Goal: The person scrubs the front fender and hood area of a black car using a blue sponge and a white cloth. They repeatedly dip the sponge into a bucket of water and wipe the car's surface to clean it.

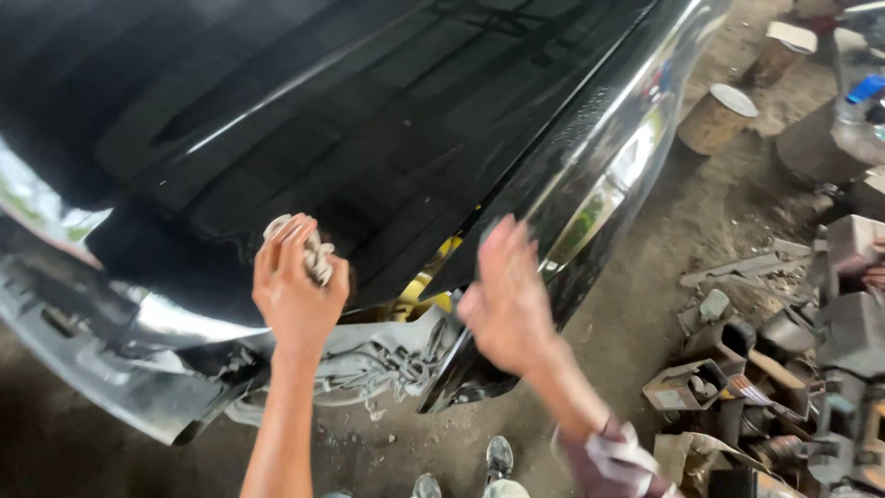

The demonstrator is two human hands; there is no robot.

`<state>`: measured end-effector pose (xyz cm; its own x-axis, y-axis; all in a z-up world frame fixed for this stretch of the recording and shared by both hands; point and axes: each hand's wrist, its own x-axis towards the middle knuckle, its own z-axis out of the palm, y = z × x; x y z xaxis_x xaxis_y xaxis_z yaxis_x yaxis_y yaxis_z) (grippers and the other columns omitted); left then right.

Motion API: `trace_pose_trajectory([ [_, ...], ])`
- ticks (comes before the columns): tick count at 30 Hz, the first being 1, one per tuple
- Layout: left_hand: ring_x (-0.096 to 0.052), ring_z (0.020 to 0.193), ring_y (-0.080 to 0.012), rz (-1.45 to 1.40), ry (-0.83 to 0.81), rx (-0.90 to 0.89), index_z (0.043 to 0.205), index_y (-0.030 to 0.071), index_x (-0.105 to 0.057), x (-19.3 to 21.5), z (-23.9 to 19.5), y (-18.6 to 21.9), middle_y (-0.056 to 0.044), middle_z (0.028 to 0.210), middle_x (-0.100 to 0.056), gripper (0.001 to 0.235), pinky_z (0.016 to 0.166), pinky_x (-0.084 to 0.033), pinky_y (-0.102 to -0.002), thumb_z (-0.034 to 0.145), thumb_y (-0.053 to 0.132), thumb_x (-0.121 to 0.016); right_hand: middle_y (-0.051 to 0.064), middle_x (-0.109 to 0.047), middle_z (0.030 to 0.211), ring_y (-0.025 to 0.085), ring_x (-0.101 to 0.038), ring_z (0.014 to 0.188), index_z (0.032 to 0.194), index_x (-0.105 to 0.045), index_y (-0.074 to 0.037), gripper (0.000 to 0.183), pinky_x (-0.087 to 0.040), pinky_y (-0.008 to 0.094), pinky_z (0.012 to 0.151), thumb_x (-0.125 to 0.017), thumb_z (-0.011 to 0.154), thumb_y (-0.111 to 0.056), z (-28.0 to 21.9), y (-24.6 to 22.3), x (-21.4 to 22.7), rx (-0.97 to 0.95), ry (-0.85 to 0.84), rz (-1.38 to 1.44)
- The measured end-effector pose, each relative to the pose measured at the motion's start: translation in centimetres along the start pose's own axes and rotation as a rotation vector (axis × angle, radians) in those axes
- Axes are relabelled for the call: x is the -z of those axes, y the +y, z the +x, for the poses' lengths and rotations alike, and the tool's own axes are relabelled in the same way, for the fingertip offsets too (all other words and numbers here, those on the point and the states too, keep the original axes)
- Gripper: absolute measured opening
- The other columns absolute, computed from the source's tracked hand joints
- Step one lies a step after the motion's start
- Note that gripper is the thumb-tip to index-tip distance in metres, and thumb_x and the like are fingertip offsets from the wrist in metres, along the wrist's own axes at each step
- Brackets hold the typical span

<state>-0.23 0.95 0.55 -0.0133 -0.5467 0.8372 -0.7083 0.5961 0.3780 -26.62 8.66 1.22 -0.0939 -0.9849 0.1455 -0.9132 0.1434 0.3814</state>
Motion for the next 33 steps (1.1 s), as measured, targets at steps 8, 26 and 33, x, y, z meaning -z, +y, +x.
trace_pose_trajectory([
  [8,-0.066,0.118,-0.0355,0.071,-0.032,-0.019,0.117,0.002,-0.070,-0.3,0.0,0.0,-0.014,0.127,-0.071,0.034,0.106,-0.053,-0.044,0.083,0.003,-0.070,0.029,-0.005,0.174,0.041,-0.005,0.164,0.163,-0.011,0.007,0.070,0.000,0.049,0.132,-0.039,0.111,-0.030,7.2,7.8,-8.2,-0.100,0.442,1.104],
  [26,-0.061,0.130,-0.0353,-0.289,-0.429,-0.306,0.127,0.001,-0.064,-12.4,6.2,9.0,-0.016,0.135,-0.065,0.047,0.113,-0.046,-0.046,0.085,0.014,-0.079,0.035,-0.009,0.165,0.049,-0.010,0.155,0.157,-0.007,0.011,0.084,-0.003,0.065,0.123,-0.047,0.096,-0.030,-0.3,-1.0,-11.4,-0.004,0.554,0.953],
  [33,-0.060,0.132,-0.0360,-0.374,-0.530,-0.298,0.129,0.001,-0.063,-11.4,7.3,8.6,-0.017,0.137,-0.064,0.053,0.112,-0.047,-0.045,0.084,0.019,-0.083,0.031,-0.009,0.171,0.042,-0.012,0.161,0.163,-0.010,0.008,0.067,-0.008,0.063,0.127,-0.040,0.114,-0.027,7.5,5.7,-13.1,-0.268,0.483,0.957],
])
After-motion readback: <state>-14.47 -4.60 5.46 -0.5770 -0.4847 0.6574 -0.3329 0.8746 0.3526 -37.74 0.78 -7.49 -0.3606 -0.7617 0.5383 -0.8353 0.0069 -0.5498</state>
